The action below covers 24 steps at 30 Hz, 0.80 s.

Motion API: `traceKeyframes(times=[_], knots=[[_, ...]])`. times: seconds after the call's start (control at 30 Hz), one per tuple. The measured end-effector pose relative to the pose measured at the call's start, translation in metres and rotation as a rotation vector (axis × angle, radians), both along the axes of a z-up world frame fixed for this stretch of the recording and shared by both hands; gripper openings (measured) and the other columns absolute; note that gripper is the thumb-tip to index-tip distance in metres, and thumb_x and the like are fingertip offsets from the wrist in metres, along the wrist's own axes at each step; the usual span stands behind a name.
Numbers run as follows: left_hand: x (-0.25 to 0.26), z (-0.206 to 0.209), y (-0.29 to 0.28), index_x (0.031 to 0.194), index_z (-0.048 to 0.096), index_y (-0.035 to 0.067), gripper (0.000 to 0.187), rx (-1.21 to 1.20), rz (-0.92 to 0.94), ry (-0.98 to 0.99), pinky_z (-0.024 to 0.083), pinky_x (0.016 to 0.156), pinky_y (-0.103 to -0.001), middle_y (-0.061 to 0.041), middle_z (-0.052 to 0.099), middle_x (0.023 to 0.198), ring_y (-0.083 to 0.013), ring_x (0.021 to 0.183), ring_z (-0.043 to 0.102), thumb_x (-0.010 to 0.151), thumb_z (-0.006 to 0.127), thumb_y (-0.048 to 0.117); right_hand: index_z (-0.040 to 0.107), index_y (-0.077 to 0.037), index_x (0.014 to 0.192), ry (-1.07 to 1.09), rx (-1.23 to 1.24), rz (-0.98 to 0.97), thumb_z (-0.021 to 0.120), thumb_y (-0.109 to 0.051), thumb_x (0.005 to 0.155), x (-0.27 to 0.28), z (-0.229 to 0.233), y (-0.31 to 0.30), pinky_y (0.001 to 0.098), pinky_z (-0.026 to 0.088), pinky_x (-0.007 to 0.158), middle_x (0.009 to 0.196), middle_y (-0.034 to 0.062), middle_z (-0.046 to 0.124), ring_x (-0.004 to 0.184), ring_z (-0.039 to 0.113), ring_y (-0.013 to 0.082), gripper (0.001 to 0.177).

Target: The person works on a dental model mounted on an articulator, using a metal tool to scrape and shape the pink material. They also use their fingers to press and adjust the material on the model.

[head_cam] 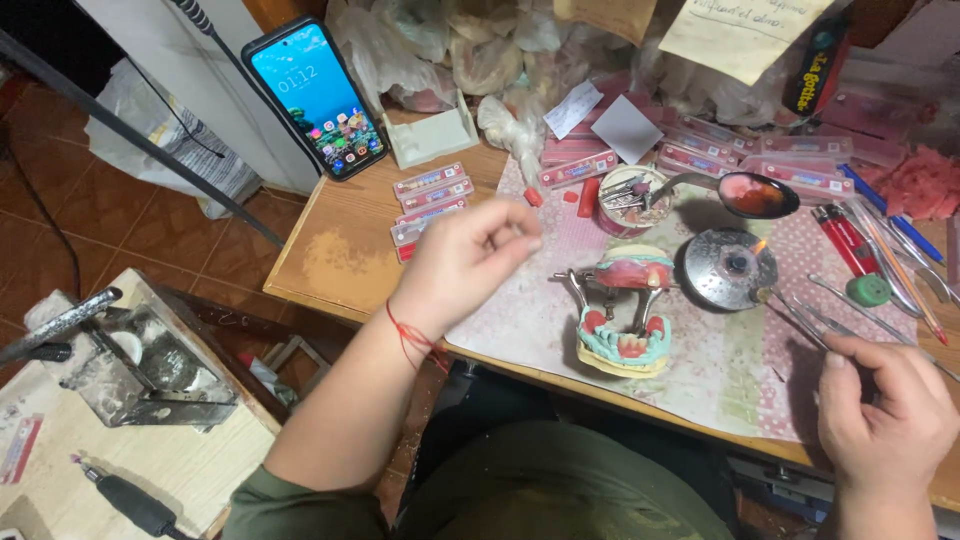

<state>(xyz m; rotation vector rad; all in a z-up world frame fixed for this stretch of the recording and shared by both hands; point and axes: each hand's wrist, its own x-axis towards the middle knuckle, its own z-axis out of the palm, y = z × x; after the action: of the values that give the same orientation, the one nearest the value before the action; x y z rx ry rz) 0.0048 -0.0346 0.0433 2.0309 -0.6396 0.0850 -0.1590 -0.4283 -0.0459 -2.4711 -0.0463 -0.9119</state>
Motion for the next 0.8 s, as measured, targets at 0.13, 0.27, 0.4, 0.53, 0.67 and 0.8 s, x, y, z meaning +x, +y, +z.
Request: traceKeyframes(times=[0.13, 0.27, 0.4, 0.53, 0.67, 0.8], knots=[[0.027, 0.033, -0.030, 0.103, 0.069, 0.018, 0.008, -0.008, -0.100, -0.110, 0.052, 0.067, -0.025, 0.009, 0.057, 0.071, -0.0057, 0.065, 0.055, 0.099, 0.066, 0.024, 0.076, 0.009, 0.118, 0.024, 0.020, -0.024, 0.067, 0.011, 0.113, 0.000, -0.002, -0.003, 0.0378, 0.046, 0.091, 0.105, 0.0208, 0.070, 0.093, 0.062, 0.0297, 0.011], [0.064, 0.046, -0.084, 0.091, 0.066, 0.019, 0.005, -0.109, -0.276, -0.107, 0.040, 0.062, -0.022, 0.011, 0.052, 0.066, -0.0031, 0.061, 0.046, 0.094, 0.070, 0.019, 0.076, 0.006, 0.114, 0.005, 0.032, -0.041, 0.068, 0.011, 0.111, 0.001, 0.003, 0.001, 0.0361, 0.048, 0.095, 0.104, 0.0174, 0.071, 0.095, 0.064, 0.0274, 0.011], [0.099, 0.031, -0.152, 0.079, 0.067, 0.024, 0.010, 0.026, -0.409, -0.117, 0.038, 0.060, -0.025, 0.012, 0.058, 0.068, -0.0053, 0.064, 0.047, 0.086, 0.075, 0.025, 0.076, 0.004, 0.110, 0.003, 0.066, -0.044, 0.066, 0.009, 0.106, 0.003, 0.014, 0.009, 0.0350, 0.048, 0.091, 0.098, 0.0159, 0.070, 0.090, 0.064, 0.0258, 0.011], [0.119, 0.023, -0.187, 0.077, 0.065, 0.022, 0.017, 0.109, -0.516, -0.193, 0.040, 0.058, -0.029, 0.009, 0.056, 0.064, -0.0088, 0.060, 0.050, 0.087, 0.078, 0.029, 0.075, 0.003, 0.106, -0.005, 0.056, -0.044, 0.066, 0.007, 0.103, 0.006, 0.018, 0.007, 0.0354, 0.049, 0.090, 0.096, 0.0153, 0.071, 0.089, 0.065, 0.0262, 0.010], [0.112, 0.038, -0.190, 0.070, 0.051, 0.022, 0.034, 0.215, -0.491, 0.040, 0.039, 0.060, -0.026, 0.009, 0.056, 0.067, -0.0080, 0.062, 0.048, 0.084, 0.082, 0.025, 0.075, 0.002, 0.103, -0.017, 0.057, -0.055, 0.066, 0.006, 0.102, 0.006, 0.021, 0.008, 0.0331, 0.050, 0.089, 0.097, 0.0128, 0.072, 0.090, 0.066, 0.0244, 0.010], [0.117, 0.025, -0.174, 0.080, 0.062, 0.017, 0.022, -0.011, -0.589, 0.019, 0.046, 0.057, -0.020, 0.007, 0.062, 0.067, -0.0018, 0.060, 0.055, 0.082, 0.082, 0.008, 0.075, 0.003, 0.106, -0.006, 0.058, -0.039, 0.066, 0.007, 0.105, 0.006, 0.021, 0.009, 0.0342, 0.049, 0.089, 0.097, 0.0141, 0.071, 0.089, 0.065, 0.0250, 0.010]])
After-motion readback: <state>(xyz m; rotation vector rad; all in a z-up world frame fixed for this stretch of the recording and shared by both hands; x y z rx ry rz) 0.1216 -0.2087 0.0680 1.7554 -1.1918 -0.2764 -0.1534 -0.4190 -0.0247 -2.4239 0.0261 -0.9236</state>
